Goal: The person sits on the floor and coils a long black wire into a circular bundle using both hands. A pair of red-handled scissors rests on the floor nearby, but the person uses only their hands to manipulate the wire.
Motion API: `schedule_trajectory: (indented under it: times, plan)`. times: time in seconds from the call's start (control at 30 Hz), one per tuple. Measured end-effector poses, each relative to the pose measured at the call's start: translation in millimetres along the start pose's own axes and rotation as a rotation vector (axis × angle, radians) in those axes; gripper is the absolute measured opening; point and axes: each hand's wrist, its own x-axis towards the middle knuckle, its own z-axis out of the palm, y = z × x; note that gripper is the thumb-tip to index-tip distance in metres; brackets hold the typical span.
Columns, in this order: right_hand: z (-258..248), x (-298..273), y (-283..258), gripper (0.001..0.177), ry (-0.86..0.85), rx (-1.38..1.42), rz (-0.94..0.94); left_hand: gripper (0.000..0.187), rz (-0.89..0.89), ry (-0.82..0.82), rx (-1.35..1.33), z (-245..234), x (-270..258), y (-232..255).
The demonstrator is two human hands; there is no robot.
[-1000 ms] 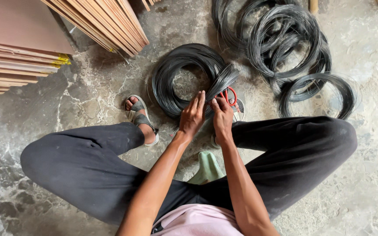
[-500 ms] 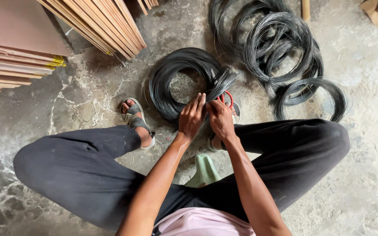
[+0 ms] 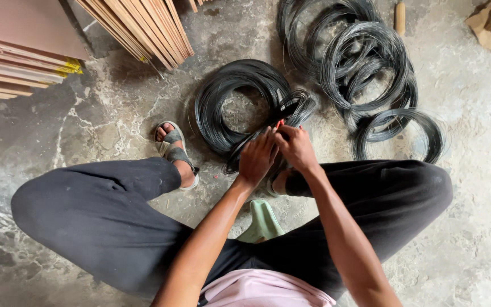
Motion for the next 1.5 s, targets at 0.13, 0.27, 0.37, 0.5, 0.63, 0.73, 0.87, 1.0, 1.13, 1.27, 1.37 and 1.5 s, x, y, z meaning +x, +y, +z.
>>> schedule_trajectory:
  times: [0.13,0.27,0.37,0.5,0.63,0.73,0.87,1.0,1.13,1.27,1.37,1.5]
  plan:
    - [-4.8,11.9,2.6,0.016,-0.039,-0.097,-0.002,0.033,-0.021,0.007,-0.075,-5.2,10.1,10.8]
    - [-13.7,21.5,-20.1,0.017,-0.125,-0.196,0.049,0.020,0.007,0.032,-0.047,-6.8,13.8,11.2]
    - [-29.4,16.4,-47.1,0.016,-0.140,-0.146,0.098,0.024,-0.007,0.049,-0.043,-9.8,19.8,5.6]
    - [-33.7,3.7,-56.9,0.023,-0.045,-0.060,0.164,0.029,-0.046,0.047,-0.104,-18.5,27.1,-2.6]
    - [-20.5,-4.7,-54.7,0.017,0.041,-0.003,0.125,0.031,-0.088,0.048,-0.164,-14.8,26.9,-13.4]
    - [-3.7,5.2,-40.3,0.019,0.078,0.032,0.026,0.029,-0.096,0.007,-0.279,-7.4,21.5,-23.3]
    - [14.9,11.0,-44.8,0.013,0.238,0.025,-0.219,0.041,-0.225,-0.161,-0.425,-13.5,33.3,-42.6]
    - [52.0,-7.1,-59.2,0.016,0.368,0.506,0.058,0.063,-0.173,-0.415,-0.576,-27.0,50.6,-67.7]
    - [68.7,-4.4,-67.3,0.021,0.400,1.065,0.353,0.080,-0.032,-0.580,-0.475,-55.9,72.4,-84.2]
    - [75.0,4.0,-66.0,0.021,0.395,1.393,0.607,0.053,-0.028,-0.725,-0.530,-60.4,69.5,-101.0]
    - [89.4,12.1,-52.9,0.022,0.306,1.491,0.694,0.050,-0.069,-0.754,-0.573,-64.8,79.6,-95.6]
    - [88.0,13.5,-48.7,0.015,0.270,1.643,0.711,0.048,-0.042,-0.749,-0.556,-64.4,81.3,-87.6]
